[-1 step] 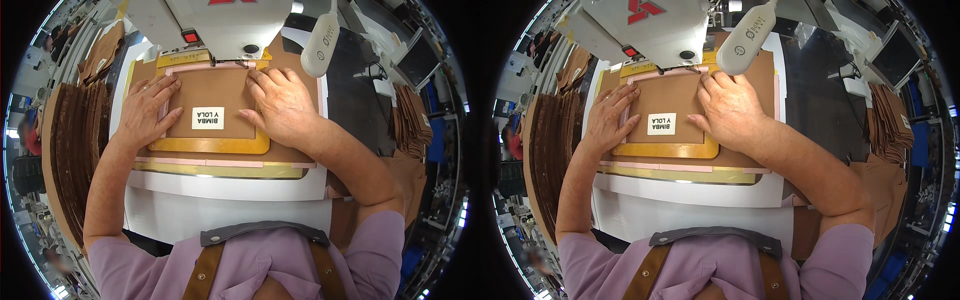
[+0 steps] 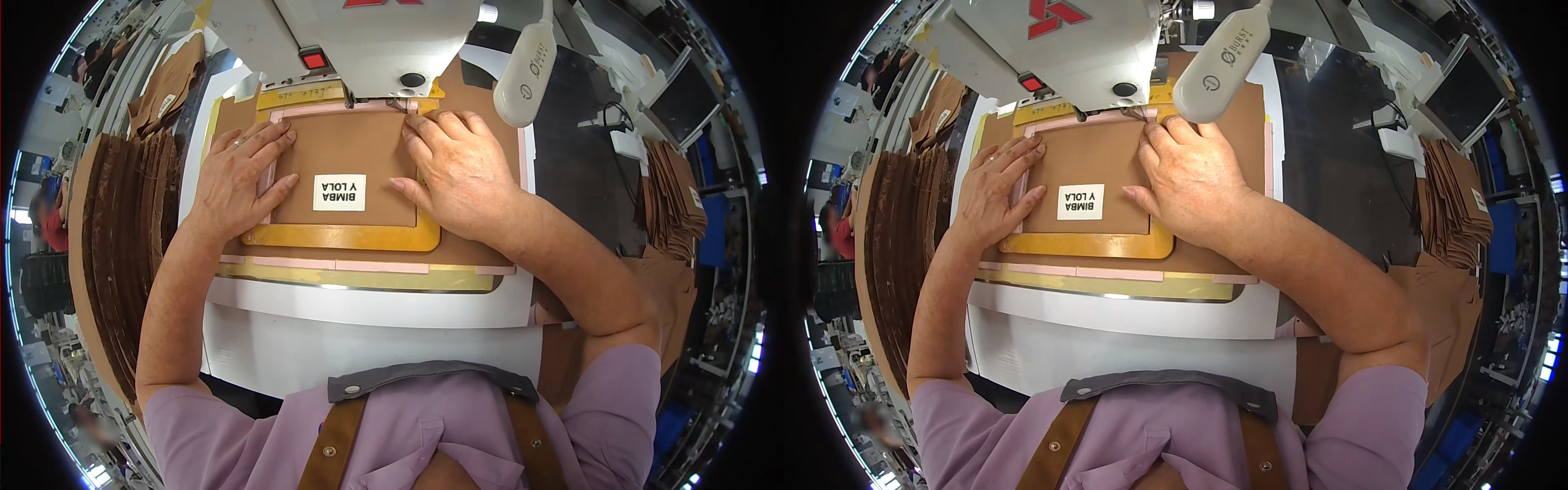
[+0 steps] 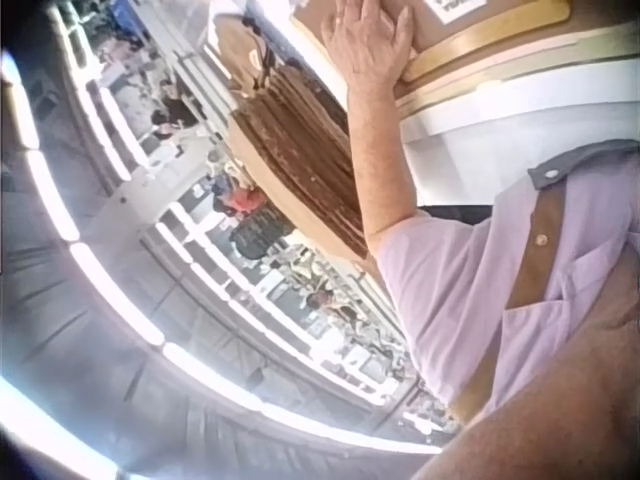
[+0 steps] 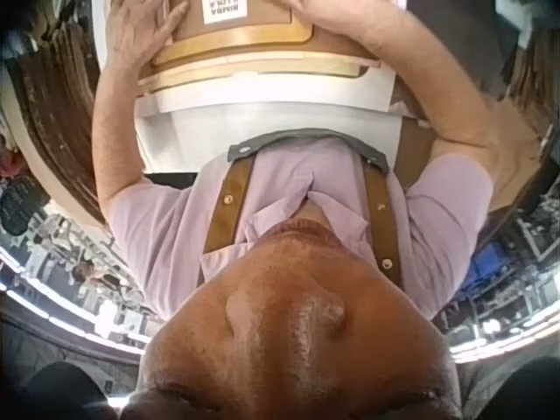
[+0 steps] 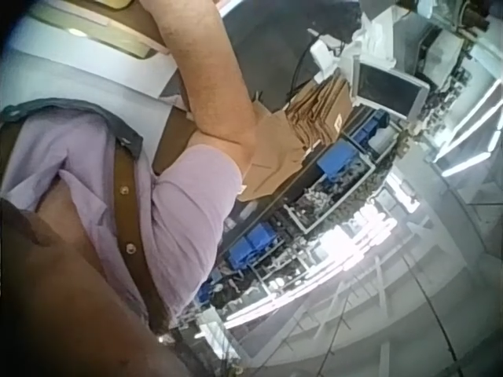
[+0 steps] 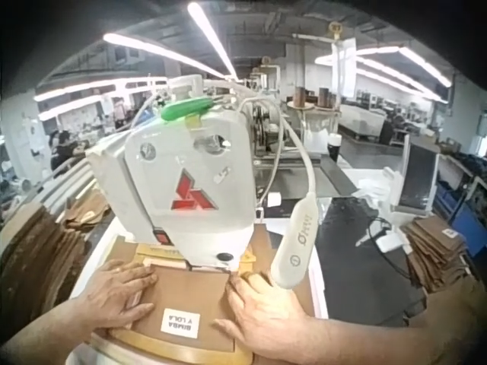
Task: Operating an industrial sewing machine to assemble leather bags.
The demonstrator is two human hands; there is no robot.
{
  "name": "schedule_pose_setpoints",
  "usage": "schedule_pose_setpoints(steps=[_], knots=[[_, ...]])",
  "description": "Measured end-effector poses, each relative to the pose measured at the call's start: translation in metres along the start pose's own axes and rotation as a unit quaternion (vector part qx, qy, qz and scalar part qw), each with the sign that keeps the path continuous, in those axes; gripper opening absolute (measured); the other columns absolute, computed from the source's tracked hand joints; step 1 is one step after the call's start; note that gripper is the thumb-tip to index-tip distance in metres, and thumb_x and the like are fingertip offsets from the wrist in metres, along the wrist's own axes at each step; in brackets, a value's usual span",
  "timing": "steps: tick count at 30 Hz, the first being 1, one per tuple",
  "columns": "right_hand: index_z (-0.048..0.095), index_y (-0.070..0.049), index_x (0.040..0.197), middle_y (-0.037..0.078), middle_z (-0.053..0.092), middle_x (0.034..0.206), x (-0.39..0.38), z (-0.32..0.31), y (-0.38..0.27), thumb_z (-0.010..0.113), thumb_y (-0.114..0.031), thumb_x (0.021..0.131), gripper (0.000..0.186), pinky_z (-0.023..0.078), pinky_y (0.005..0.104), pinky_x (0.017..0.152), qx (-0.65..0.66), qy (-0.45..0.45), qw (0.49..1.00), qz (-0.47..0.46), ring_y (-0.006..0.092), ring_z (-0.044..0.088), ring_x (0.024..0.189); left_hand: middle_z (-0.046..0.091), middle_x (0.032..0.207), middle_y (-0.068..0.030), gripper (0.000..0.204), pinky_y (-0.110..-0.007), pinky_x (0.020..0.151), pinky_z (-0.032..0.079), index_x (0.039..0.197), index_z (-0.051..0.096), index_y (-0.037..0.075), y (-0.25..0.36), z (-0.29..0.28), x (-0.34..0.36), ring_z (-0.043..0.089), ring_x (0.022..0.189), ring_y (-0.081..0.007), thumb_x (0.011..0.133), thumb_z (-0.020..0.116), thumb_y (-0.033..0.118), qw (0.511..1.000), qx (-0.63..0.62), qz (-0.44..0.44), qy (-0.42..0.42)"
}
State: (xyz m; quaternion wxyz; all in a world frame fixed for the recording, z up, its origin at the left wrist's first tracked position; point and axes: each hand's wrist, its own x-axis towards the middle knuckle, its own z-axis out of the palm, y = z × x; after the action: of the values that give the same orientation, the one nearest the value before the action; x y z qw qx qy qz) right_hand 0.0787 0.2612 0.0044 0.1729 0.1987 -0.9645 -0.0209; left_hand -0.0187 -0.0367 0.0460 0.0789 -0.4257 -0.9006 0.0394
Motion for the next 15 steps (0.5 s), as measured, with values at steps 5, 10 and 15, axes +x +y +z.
schedule_pose_setpoints(steps=[5, 10, 15], knots=[[0.069, 0.000, 0.122, 0.011, 0.063, 0.132, 0.000, -0.001, 0.000, 0.050, -0.050, 0.102, 0.056, 0.038, 0.0396, 0.106, 0.007, -0.029, 1.000, -0.001, 0.0216, 0.054, 0.120, 0.059, 0.143, -0.0113, 0.052, -0.049, 0.118, 0.034, 0.135, 0.063, 0.008, 0.004, 0.002, -0.001, 0.051, 0.137, -0.0308, 0.092, 0.063, 0.038, 1.000, 0.015, -0.005, 0.005], [0.068, 0.000, 0.123, 0.011, 0.063, 0.130, 0.002, 0.004, -0.003, 0.053, -0.048, 0.102, 0.055, 0.043, 0.0389, 0.105, 0.026, -0.006, 1.000, 0.000, 0.0229, 0.055, 0.119, 0.065, 0.136, -0.0072, 0.045, -0.044, 0.111, 0.040, 0.130, 0.065, 0.009, 0.033, 0.006, 0.022, 0.058, 0.129, -0.0253, 0.090, 0.072, 0.027, 0.993, -0.070, 0.065, 0.076], [0.065, 0.000, 0.126, 0.012, 0.063, 0.129, -0.004, 0.005, 0.000, 0.064, -0.039, 0.096, 0.050, 0.047, 0.0429, 0.106, 0.128, 0.048, 0.991, -0.007, 0.0256, 0.059, 0.119, 0.065, 0.135, -0.0059, 0.044, -0.041, 0.106, 0.043, 0.127, 0.068, 0.008, 0.057, 0.029, 0.057, 0.059, 0.127, -0.0230, 0.087, 0.073, 0.024, 0.976, -0.156, 0.125, 0.081]])
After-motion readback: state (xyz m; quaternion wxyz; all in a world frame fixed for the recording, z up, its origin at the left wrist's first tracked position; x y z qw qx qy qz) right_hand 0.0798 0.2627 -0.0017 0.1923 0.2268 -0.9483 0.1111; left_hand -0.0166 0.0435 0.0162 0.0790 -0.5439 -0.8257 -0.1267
